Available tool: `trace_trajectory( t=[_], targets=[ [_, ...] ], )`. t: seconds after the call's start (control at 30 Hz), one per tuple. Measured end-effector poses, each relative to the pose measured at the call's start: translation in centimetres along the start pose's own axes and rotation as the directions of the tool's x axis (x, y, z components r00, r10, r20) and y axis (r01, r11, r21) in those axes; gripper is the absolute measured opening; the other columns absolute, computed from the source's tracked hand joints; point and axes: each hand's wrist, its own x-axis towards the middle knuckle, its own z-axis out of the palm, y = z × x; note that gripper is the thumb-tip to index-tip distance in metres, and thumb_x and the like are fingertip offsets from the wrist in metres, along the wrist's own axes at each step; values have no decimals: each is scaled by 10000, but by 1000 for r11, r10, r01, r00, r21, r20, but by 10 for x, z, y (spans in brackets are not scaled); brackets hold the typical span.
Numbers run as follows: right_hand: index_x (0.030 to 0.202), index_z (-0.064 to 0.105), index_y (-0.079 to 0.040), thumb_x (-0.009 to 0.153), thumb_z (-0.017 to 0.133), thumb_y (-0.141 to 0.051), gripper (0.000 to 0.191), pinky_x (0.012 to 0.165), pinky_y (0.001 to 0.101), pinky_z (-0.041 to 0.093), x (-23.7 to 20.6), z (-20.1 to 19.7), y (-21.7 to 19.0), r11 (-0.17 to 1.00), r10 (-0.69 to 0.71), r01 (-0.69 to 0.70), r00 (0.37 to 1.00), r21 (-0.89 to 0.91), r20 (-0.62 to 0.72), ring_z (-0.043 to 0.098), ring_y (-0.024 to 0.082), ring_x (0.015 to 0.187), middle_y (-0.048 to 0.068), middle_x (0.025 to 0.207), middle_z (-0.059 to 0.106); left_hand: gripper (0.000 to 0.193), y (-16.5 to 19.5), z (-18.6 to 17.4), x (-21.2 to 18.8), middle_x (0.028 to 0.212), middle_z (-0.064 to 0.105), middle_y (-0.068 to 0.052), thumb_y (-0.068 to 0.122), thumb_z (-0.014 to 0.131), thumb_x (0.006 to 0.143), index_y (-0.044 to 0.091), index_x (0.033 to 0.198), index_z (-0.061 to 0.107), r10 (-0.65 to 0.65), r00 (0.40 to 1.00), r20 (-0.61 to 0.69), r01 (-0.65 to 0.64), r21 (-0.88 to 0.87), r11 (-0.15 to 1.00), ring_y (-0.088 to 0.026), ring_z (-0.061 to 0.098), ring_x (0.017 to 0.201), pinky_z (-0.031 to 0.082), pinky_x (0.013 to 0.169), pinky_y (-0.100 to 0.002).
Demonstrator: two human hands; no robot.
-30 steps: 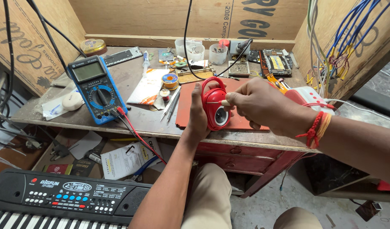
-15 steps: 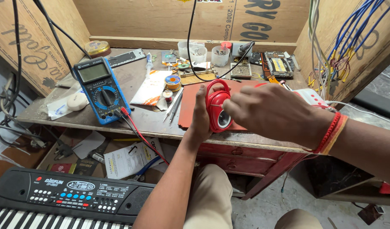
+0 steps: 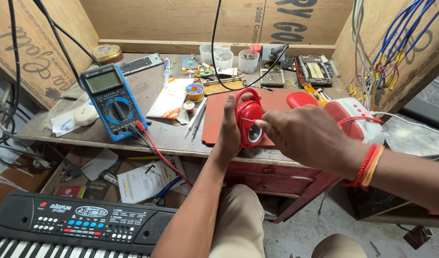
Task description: The person uses a screwdriver to unscrew and open a red portable speaker, working around its driver and casing, then sets the speaker aside and probes a disassembled phone mainboard on the bench with a screwdriver while a multimeter stays connected nearby.
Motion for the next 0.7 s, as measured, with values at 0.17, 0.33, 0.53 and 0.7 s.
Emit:
trace_trajectory(
  t=[0.17,0.33,0.53,0.7],
  targets=[
    [992,789,-19,1050,556,-311,378,429,298,314,-3,17,-5,309,544,-594,751,743,374,331,78,453,-11,538,406,761,3,-1,-1,1012,683,-141,689,292,1022,43,1369,494,-37,999,9,37,-17,999,-225,711,823,601,640,-357],
    [1030,686,-26,961,628,-304,293,396,311,334,2,-1,-8,444,524,-615,768,652,368,388,80,466,-8,592,490,771,6,1,-2,1015,691,-135,688,286,1033,32,1358,529,-47,999,24,48,-35,998,-225,713,826,607,667,-356],
    [1097,673,-87,848,707,-202,277,479,401,463,6,-22,-15,904,235,-246,969,351,76,626,212,485,120,617,670,791,13,2,-5,1028,709,-142,684,306,1027,16,1344,585,-79,997,-11,78,-87,993,-207,716,859,619,717,-353],
    [1089,701,-135,882,714,-245,234,517,424,508,6,-31,-11,964,149,-152,988,217,31,692,277,560,80,718,745,872,20,4,-7,1076,728,-146,730,297,973,10,1370,586,-160,986,-40,155,-115,981,-206,731,911,632,761,-355]
  ],
)
